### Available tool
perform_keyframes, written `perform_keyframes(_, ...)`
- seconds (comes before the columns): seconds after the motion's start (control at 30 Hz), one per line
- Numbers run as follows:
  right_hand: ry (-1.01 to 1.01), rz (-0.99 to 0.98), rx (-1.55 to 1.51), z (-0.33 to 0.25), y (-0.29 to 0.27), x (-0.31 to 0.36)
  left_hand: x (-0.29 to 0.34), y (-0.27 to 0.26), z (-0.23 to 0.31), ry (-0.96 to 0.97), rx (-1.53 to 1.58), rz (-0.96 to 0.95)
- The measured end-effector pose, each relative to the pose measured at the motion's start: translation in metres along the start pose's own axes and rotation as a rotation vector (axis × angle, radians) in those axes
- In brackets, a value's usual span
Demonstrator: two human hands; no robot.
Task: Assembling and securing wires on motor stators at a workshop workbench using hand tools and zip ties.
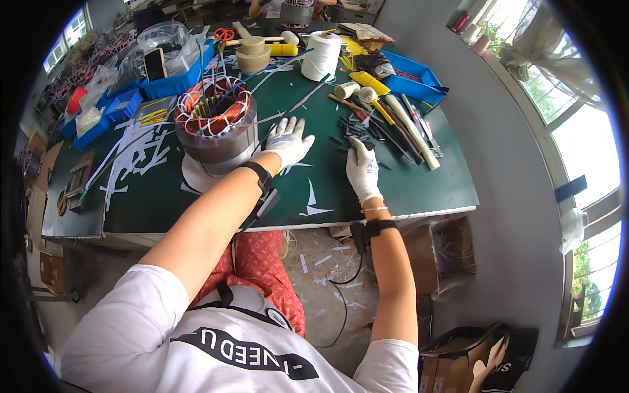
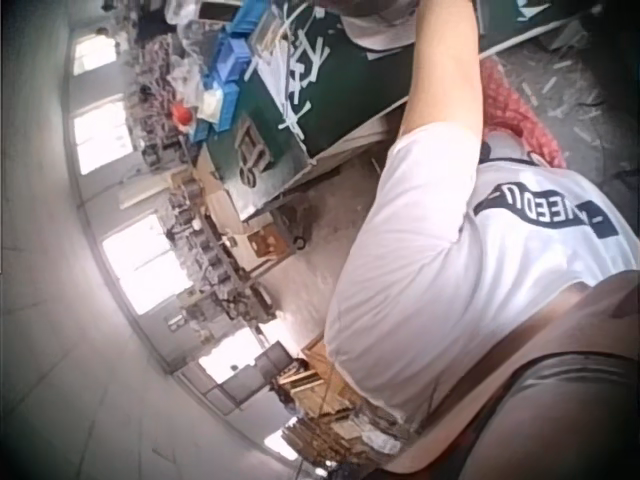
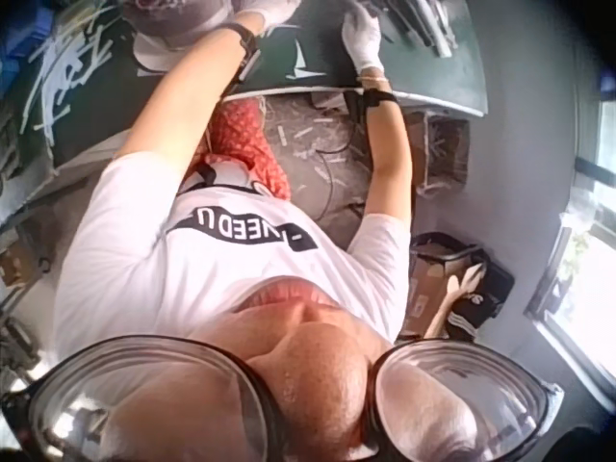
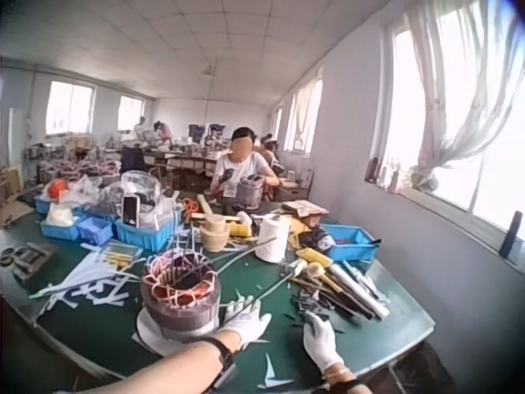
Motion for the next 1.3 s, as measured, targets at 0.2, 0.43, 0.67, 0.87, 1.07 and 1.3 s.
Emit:
perform_keyframes(0.2, 0.450, 0.092, -0.330, -0.021, -0.116, 0.043, 0.099, 0.013, 0.039, 0.438, 0.042, 0.066)
perform_keyframes(0.43, 0.355, -0.104, 0.234, 0.042, -0.114, 0.026, 0.192, 0.014, 0.109, 0.749, 0.674, -0.258)
perform_keyframes(0.67, 0.206, -0.097, 0.473, 0.042, -0.061, 0.012, 0.135, 0.010, 0.098, 1.068, 0.112, -0.058)
perform_keyframes(0.87, 0.267, 0.092, 0.276, 0.078, -0.075, 0.014, 0.059, 0.019, 0.088, 0.561, -0.033, -0.074)
perform_keyframes(1.07, 0.403, -0.212, 0.356, 0.050, -0.039, -0.016, 0.051, 0.024, 0.066, 0.347, -0.014, 0.029)
perform_keyframes(1.3, 0.265, -0.170, 0.276, 0.041, -0.013, -0.031, 0.028, 0.030, 0.028, 0.364, 0.137, 0.244)
Point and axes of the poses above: each hand's wrist, its own x-axis away from the middle knuckle, its own y-axis out of the palm, z = x × y, the point moved 2 cm from there along -x, towards the middle knuckle, and after that the axes turned 9 degrees about z, right-handed, at the moved point
